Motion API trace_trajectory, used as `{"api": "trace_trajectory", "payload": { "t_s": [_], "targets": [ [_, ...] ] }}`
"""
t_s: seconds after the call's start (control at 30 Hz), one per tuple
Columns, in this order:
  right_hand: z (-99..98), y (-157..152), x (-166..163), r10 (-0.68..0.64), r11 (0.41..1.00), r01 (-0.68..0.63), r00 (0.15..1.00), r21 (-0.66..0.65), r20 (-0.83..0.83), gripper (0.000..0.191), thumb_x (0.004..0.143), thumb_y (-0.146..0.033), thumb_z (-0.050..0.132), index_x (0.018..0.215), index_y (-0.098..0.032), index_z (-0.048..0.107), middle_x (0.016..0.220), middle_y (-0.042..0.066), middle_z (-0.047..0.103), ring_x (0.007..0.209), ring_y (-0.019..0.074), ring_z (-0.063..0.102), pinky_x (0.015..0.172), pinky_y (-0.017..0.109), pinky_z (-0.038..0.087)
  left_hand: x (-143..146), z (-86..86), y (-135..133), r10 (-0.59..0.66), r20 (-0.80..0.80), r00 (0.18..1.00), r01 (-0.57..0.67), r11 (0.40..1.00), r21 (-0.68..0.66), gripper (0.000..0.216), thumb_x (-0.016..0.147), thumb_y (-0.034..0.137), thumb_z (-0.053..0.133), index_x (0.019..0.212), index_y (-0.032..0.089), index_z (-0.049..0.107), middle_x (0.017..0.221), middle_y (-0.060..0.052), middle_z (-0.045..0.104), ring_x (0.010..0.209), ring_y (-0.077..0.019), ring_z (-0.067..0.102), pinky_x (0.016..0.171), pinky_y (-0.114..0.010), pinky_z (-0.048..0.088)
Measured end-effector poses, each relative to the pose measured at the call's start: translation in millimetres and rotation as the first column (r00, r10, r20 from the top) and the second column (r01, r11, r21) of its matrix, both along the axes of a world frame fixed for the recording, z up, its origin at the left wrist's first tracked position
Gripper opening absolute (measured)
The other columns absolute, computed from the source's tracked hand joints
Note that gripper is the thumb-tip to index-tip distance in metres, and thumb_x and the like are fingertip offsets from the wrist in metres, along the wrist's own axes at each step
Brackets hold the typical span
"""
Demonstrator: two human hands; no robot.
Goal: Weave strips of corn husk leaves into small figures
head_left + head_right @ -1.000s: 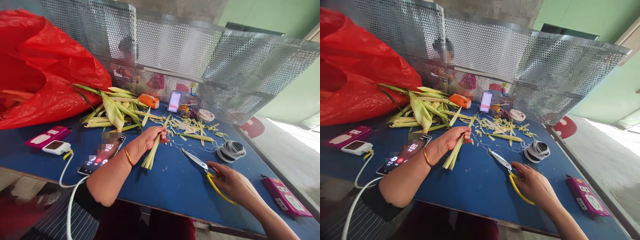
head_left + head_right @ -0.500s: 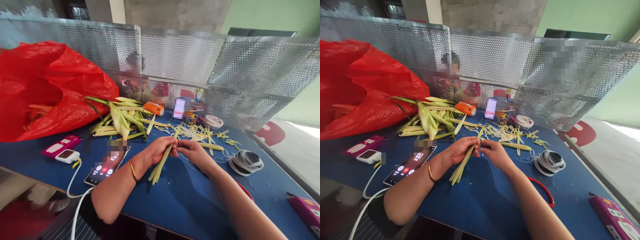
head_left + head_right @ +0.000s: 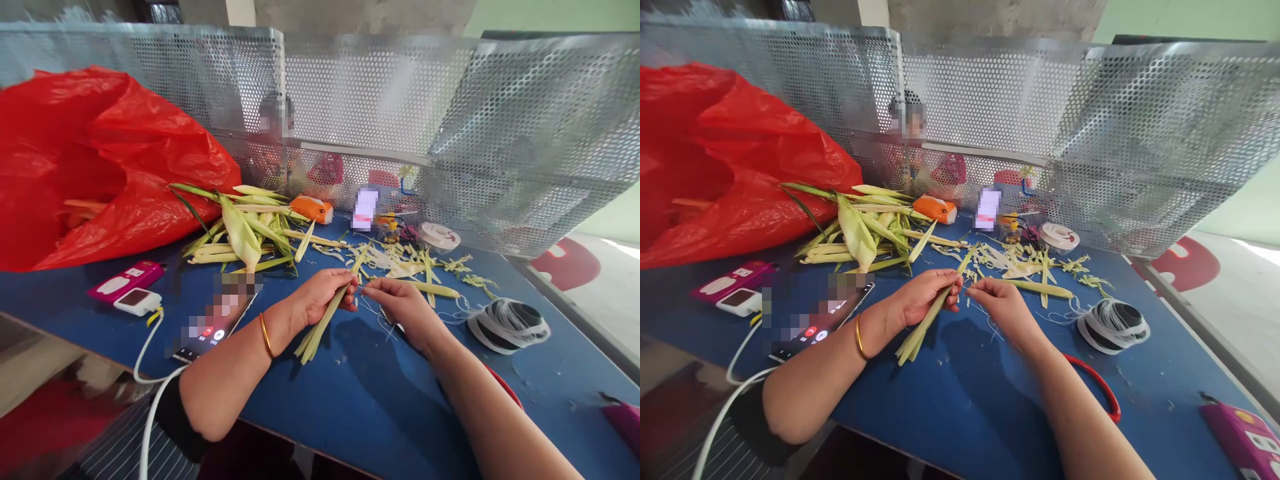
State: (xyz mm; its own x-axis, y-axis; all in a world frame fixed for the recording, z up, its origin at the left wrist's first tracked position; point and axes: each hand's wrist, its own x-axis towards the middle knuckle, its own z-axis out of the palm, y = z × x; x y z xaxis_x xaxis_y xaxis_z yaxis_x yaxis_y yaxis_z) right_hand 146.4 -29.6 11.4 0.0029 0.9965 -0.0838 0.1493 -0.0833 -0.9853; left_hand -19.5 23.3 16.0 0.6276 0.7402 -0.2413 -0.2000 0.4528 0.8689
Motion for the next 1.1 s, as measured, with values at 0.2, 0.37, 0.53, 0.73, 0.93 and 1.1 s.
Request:
{"api": "trace_trajectory", "payload": {
  "t_s": [0.2, 0.37, 0.53, 0.73, 0.93, 1.1],
  "targets": [
    [4.3, 3.2, 9.2, -0.268, 0.942, 0.241, 0.959, 0.234, 0.09, 0.03, 0.067, -0.047, 0.071, 0.069, -0.017, 0.068, 0.052, -0.005, 0.046, 0.047, 0.0079, 0.028, 0.045, 0.025, 0.02, 0.4, 0.6, -1.0, 0.008, -0.041, 0.999, -0.009, 1.0, -0.013, 0.021, 0.093, 0.019, 0.05, 0.075, 0.013, 0.058, 0.059, 0.004, 0.049, 0.046, -0.0063, 0.049, 0.052, -0.022, 0.051],
    [6.4, 4.7, 24.1, -0.412, 0.883, 0.37, 0.906, 0.29, 0.098, 0.026, 0.07, -0.044, 0.068, 0.073, -0.018, 0.068, 0.05, -0.006, 0.044, 0.046, 0.0081, 0.028, 0.046, 0.025, 0.02, 1.8, 4.5, 1.7, 0.24, -0.232, 0.943, -0.242, 0.97, 0.021, 0.023, 0.094, 0.017, 0.045, 0.075, 0.012, 0.057, 0.077, -0.003, 0.061, 0.049, -0.0089, 0.06, 0.047, -0.023, 0.05],
    [6.6, 3.1, 25.9, -0.444, 0.861, 0.31, 0.846, 0.404, 0.296, 0.023, 0.077, -0.04, 0.064, 0.073, -0.017, 0.068, 0.056, -0.003, 0.053, 0.052, 0.0106, 0.039, 0.051, 0.026, 0.029, 5.8, 10.6, -2.7, 0.387, -0.179, 0.904, -0.373, 0.921, 0.108, 0.016, 0.093, 0.017, 0.049, 0.079, 0.013, 0.057, 0.09, -0.006, 0.066, 0.051, -0.0094, 0.064, 0.044, -0.02, 0.046],
    [5.0, -1.8, 10.9, -0.205, 0.931, 0.092, 0.932, 0.353, 0.299, 0.023, 0.08, -0.04, 0.061, 0.073, -0.019, 0.067, 0.064, 0.0, 0.06, 0.061, 0.0145, 0.052, 0.058, 0.027, 0.039, 8.7, 2.7, -14.5, -0.078, 0.015, 0.997, 0.079, 0.992, -0.097, 0.016, 0.093, 0.019, 0.05, 0.083, 0.011, 0.06, 0.084, -0.008, 0.068, 0.062, -0.0148, 0.068, 0.053, -0.025, 0.053],
    [2.7, -1.1, 12.7, -0.248, 0.923, 0.098, 0.889, 0.371, 0.384, 0.023, 0.08, -0.04, 0.063, 0.074, -0.018, 0.068, 0.06, -0.002, 0.056, 0.056, 0.0115, 0.043, 0.053, 0.025, 0.033, 9.0, -4.7, -12.8, -0.04, 0.059, 0.997, 0.046, 0.995, -0.093, 0.015, 0.089, 0.022, 0.057, 0.078, 0.013, 0.059, 0.057, 0.005, 0.049, 0.045, -0.0066, 0.049, 0.053, -0.024, 0.051],
    [3.6, -1.5, 17.4, -0.252, 0.925, 0.095, 0.878, 0.369, 0.406, 0.025, 0.081, -0.042, 0.063, 0.077, -0.018, 0.069, 0.057, -0.003, 0.053, 0.053, 0.0109, 0.039, 0.051, 0.026, 0.029, 10.9, -0.1, -13.3, 0.095, -0.059, 0.994, -0.094, 0.995, 0.012, 0.012, 0.089, 0.016, 0.053, 0.083, 0.014, 0.062, 0.055, 0.006, 0.046, 0.042, -0.0056, 0.043, 0.048, -0.021, 0.044]
  ]
}}
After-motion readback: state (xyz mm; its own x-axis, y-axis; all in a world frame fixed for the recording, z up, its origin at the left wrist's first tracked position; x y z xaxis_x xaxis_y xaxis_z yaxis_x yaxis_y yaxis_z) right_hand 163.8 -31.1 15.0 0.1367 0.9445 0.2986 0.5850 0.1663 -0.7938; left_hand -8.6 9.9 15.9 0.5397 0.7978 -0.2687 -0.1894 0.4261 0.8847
